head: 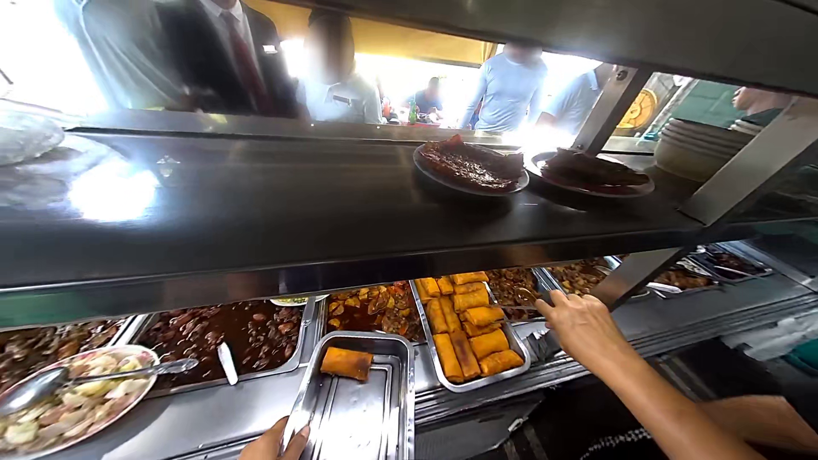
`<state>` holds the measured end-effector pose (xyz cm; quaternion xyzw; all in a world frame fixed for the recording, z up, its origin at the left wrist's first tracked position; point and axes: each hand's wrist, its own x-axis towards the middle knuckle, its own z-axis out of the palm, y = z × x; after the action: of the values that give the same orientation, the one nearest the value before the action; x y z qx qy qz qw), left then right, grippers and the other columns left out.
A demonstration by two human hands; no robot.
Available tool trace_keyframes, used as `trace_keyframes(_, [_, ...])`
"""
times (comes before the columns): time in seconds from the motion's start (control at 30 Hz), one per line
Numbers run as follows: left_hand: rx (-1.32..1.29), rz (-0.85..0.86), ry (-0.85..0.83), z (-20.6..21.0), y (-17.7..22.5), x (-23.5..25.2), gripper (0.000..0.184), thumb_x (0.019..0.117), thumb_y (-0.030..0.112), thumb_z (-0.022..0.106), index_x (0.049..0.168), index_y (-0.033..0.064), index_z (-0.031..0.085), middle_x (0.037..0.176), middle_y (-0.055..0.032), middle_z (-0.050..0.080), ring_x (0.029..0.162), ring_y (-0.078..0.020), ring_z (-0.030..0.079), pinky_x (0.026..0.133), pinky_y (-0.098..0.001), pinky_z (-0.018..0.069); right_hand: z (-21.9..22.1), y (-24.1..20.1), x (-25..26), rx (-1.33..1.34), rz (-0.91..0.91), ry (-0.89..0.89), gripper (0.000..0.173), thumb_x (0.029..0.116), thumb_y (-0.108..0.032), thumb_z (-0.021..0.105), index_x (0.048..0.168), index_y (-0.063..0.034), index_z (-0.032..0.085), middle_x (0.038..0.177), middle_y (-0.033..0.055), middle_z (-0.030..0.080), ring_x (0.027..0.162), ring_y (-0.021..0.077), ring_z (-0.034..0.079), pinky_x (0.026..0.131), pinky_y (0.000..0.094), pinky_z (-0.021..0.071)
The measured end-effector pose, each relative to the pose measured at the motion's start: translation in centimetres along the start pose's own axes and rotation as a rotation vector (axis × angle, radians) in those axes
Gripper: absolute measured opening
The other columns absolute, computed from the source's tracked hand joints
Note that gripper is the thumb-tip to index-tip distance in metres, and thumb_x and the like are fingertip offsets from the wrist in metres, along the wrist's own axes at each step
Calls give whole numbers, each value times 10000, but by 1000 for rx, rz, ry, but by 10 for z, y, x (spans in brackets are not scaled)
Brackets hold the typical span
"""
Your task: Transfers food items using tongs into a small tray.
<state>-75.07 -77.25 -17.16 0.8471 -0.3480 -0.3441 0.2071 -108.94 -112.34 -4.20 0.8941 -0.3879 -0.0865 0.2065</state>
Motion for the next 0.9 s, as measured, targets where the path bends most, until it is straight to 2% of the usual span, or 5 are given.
trace_keyframes(0.07, [-17, -3, 8, 4, 5, 0, 506, 1043, 377, 491, 1226, -72, 633, 1060, -316, 684, 1059, -487, 658, 938, -681, 466, -7, 3, -5, 21, -17, -22, 243, 928, -199, 736, 1157, -121, 759, 1040, 187, 718, 897, 382, 701, 789, 531, 544])
trace_keyframes(0.3, [-67, -53, 37, 13, 17, -9, 493, 1045, 367, 503, 1236, -68, 636, 1058, -292, 697, 1062, -447, 673, 956, -639, 481, -38, -18, -36, 161, -162, 297, 224, 814, -205, 813, 1034, -167, 796, 764, 137, 662, 624, 352, 673, 516, 505, 520])
trace_keyframes(0.47, [-69, -98, 77, 19, 22, -16, 470, 1037, 374, 511, 1184, -50, 653, 1010, -262, 706, 1022, -423, 685, 929, -623, 496, -94, -122, -56, 302, -284, 102, 247, 900, -208, 746, 1118, -94, 766, 907, 202, 698, 722, 395, 698, 594, 541, 556])
trace_keyframes(0.63, [-62, -105, 68, 20, 22, -16, 475, 1033, 394, 516, 1179, -36, 658, 994, -251, 709, 1008, -415, 689, 914, -623, 500, -124, -222, -59, 180, -287, -99, 278, 950, 54, 483, 1132, 87, 691, 982, 253, 676, 758, 350, 694, 637, 430, 545])
trace_keyframes(0.9, [-40, -96, 84, 24, 15, -11, 500, 1025, 407, 511, 1210, -35, 653, 1036, -269, 706, 1036, -443, 680, 916, -656, 488, -115, -217, -66, 289, -281, -155, 307, 951, 33, 498, 1165, 11, 716, 1033, 220, 698, 799, 335, 707, 672, 433, 556])
